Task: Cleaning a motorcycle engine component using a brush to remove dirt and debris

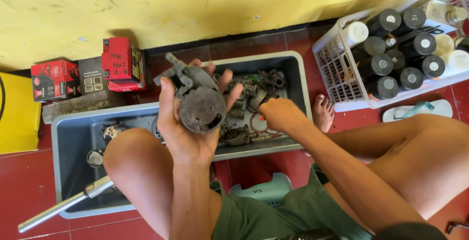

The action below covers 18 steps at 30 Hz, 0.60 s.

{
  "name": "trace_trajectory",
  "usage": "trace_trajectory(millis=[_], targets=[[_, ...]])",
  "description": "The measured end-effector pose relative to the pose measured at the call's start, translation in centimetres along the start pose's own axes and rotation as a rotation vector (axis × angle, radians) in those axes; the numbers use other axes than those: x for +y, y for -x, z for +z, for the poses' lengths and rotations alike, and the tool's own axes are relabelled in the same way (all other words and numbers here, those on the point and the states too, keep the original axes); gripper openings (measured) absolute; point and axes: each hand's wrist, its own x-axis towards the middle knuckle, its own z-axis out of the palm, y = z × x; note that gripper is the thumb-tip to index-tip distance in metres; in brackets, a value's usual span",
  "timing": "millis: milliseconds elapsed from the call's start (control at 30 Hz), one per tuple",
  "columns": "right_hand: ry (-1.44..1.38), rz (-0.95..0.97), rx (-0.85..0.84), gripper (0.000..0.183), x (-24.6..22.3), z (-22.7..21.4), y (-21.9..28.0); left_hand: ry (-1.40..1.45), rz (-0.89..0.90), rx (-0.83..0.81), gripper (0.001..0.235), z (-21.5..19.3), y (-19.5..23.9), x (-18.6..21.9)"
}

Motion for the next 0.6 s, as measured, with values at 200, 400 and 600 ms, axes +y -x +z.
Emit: trace_trajectory(millis=[200, 400, 600], targets=[[-0.198, 0.115, -0.001, 0.009, 1.7, 11.1, -4.6, 0.396, -0.010, -0.326, 0.057, -3.9, -0.4, -1.7], [-0.702, 0.026, -0.269, 0.069, 1.9, 8.8, -4.0, 0.281, -0.040, -0.328, 0.047, -4.3, -0.4, -2.1], [-0.523, 0.330, 0.238, 0.048, 11.7, 13.2, -7.8, -0.203, 0.279, -0.017, 0.032, 0.4, 0.5, -2.3]])
